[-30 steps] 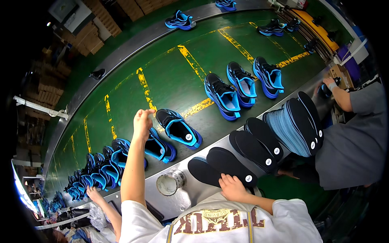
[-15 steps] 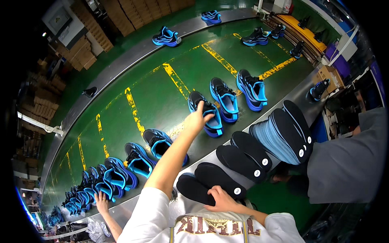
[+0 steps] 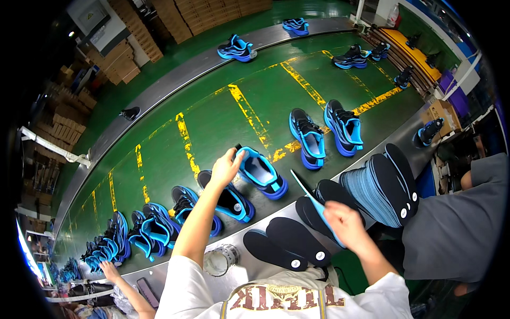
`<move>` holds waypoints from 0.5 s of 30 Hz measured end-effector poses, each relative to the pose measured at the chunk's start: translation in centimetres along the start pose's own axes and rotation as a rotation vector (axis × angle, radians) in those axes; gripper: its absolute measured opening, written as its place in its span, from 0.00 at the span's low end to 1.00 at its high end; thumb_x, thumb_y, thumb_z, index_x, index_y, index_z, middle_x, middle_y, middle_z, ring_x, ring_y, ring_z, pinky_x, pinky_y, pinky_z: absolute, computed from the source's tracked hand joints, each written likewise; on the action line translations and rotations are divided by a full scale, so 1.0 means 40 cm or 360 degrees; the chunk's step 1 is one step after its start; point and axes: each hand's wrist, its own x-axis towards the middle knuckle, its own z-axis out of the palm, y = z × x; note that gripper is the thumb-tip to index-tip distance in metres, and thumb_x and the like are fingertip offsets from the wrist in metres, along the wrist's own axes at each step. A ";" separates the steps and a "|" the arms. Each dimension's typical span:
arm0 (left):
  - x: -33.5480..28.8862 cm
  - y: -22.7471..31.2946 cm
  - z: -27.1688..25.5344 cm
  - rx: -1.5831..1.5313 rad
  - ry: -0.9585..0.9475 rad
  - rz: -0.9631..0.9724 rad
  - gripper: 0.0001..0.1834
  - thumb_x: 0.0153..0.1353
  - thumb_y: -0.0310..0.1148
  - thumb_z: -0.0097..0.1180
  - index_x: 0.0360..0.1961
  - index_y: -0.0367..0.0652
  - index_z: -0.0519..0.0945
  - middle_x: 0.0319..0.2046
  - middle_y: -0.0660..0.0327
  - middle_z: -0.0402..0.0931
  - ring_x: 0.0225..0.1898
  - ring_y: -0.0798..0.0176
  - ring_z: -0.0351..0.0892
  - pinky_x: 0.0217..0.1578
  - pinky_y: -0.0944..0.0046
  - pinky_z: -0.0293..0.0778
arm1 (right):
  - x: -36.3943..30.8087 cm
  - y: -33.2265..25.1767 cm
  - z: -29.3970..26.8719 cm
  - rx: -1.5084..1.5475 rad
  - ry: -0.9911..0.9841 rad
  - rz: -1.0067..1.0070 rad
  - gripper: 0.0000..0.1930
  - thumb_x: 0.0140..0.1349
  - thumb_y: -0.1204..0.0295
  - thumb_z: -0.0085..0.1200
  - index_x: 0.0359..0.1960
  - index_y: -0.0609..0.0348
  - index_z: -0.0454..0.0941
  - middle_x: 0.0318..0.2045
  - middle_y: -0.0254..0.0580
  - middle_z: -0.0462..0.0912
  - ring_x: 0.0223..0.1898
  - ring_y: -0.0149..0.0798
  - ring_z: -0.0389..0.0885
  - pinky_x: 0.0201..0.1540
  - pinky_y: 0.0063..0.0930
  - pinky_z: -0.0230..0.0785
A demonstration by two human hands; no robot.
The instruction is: The person inserts black insoles into blue and black athletic shoes on a factory assembly line. They pick up each shoe, place an insole inside, and push it down to fit before moving to the next pair.
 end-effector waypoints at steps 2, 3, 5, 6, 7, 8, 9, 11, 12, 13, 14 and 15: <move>-0.032 -0.015 0.006 -0.0032 -0.0026 -0.0078 0.26 0.54 0.53 0.40 0.40 0.40 0.71 0.30 0.44 0.74 0.37 0.45 0.72 0.37 0.55 0.67 | 0.064 -0.056 -0.003 -0.0314 0.0065 -0.0361 0.07 0.51 0.70 0.51 0.26 0.62 0.77 0.38 0.49 0.75 0.40 0.41 0.74 0.43 0.28 0.64; -0.038 -0.030 0.016 -0.0073 -0.0038 -0.0097 0.26 0.54 0.52 0.41 0.39 0.39 0.71 0.28 0.44 0.74 0.36 0.45 0.73 0.36 0.56 0.67 | 0.090 -0.085 0.018 -0.0371 0.0099 -0.0502 0.07 0.49 0.70 0.52 0.21 0.61 0.77 0.36 0.50 0.75 0.38 0.45 0.74 0.41 0.30 0.65; -0.038 -0.047 0.023 -0.0124 -0.0172 -0.0186 0.26 0.54 0.51 0.41 0.37 0.36 0.72 0.28 0.46 0.74 0.35 0.49 0.74 0.36 0.59 0.67 | 0.143 -0.110 0.064 -0.0628 -0.0028 -0.0818 0.06 0.44 0.73 0.52 0.19 0.63 0.76 0.33 0.45 0.76 0.34 0.46 0.72 0.39 0.31 0.65; -0.037 -0.058 0.028 -0.0317 -0.0165 -0.0220 0.26 0.55 0.51 0.42 0.36 0.35 0.72 0.28 0.47 0.74 0.34 0.53 0.73 0.36 0.61 0.66 | 0.170 -0.113 0.094 -0.0760 -0.0083 -0.0911 0.06 0.43 0.73 0.51 0.18 0.64 0.75 0.32 0.44 0.76 0.32 0.45 0.72 0.38 0.31 0.65; -0.036 -0.067 0.032 -0.0510 -0.0155 -0.0248 0.26 0.55 0.50 0.42 0.35 0.34 0.72 0.27 0.48 0.74 0.34 0.56 0.73 0.35 0.62 0.66 | 0.193 -0.109 0.122 -0.0893 -0.0133 -0.1006 0.06 0.42 0.74 0.50 0.17 0.64 0.75 0.31 0.43 0.76 0.31 0.43 0.72 0.37 0.32 0.65; -0.035 -0.077 0.038 -0.0551 -0.0136 -0.0218 0.26 0.56 0.50 0.42 0.35 0.32 0.72 0.26 0.51 0.73 0.32 0.62 0.71 0.35 0.64 0.65 | 0.217 -0.091 0.154 -0.0933 -0.0124 -0.1100 0.06 0.42 0.74 0.49 0.16 0.64 0.74 0.29 0.42 0.76 0.30 0.42 0.71 0.36 0.32 0.65; -0.034 -0.081 0.039 -0.0556 -0.0132 -0.0229 0.26 0.56 0.50 0.42 0.35 0.32 0.72 0.26 0.51 0.73 0.32 0.62 0.71 0.35 0.64 0.65 | 0.240 -0.075 0.185 -0.0973 -0.0121 -0.1193 0.06 0.42 0.74 0.48 0.14 0.64 0.73 0.28 0.41 0.76 0.30 0.42 0.71 0.36 0.32 0.65; -0.033 -0.075 0.041 -0.0576 -0.0162 -0.0174 0.25 0.56 0.50 0.41 0.32 0.33 0.71 0.24 0.53 0.72 0.29 0.62 0.70 0.32 0.63 0.64 | 0.271 -0.050 0.237 -0.1171 -0.0161 -0.1231 0.05 0.41 0.75 0.47 0.15 0.61 0.74 0.24 0.40 0.74 0.32 0.41 0.70 0.37 0.31 0.64; -0.031 -0.074 0.046 -0.0581 -0.0162 -0.0180 0.25 0.56 0.50 0.41 0.32 0.33 0.71 0.24 0.53 0.72 0.29 0.62 0.70 0.32 0.63 0.64 | 0.280 -0.039 0.265 -0.1266 -0.0212 -0.1161 0.05 0.41 0.75 0.47 0.16 0.61 0.74 0.24 0.41 0.74 0.32 0.42 0.70 0.37 0.31 0.65; -0.030 -0.074 0.050 -0.0599 -0.0149 -0.0174 0.25 0.56 0.50 0.41 0.30 0.33 0.71 0.21 0.53 0.71 0.27 0.62 0.69 0.31 0.63 0.64 | 0.287 -0.032 0.295 -0.1356 -0.0263 -0.1094 0.05 0.41 0.75 0.47 0.17 0.62 0.74 0.24 0.42 0.74 0.33 0.42 0.71 0.37 0.32 0.65; -0.028 -0.074 0.053 -0.0618 -0.0137 -0.0167 0.24 0.56 0.50 0.41 0.27 0.33 0.70 0.19 0.54 0.69 0.25 0.63 0.67 0.29 0.63 0.63 | 0.295 -0.015 0.324 -0.1368 -0.0258 -0.1055 0.05 0.41 0.75 0.47 0.17 0.62 0.74 0.24 0.42 0.74 0.33 0.42 0.71 0.37 0.31 0.65; -0.029 -0.075 0.054 -0.0622 -0.0135 -0.0176 0.24 0.56 0.50 0.41 0.27 0.33 0.70 0.19 0.54 0.69 0.25 0.63 0.67 0.29 0.63 0.63 | 0.296 -0.013 0.346 -0.1378 -0.0259 -0.1018 0.05 0.40 0.75 0.47 0.18 0.62 0.74 0.24 0.43 0.74 0.33 0.42 0.71 0.37 0.31 0.65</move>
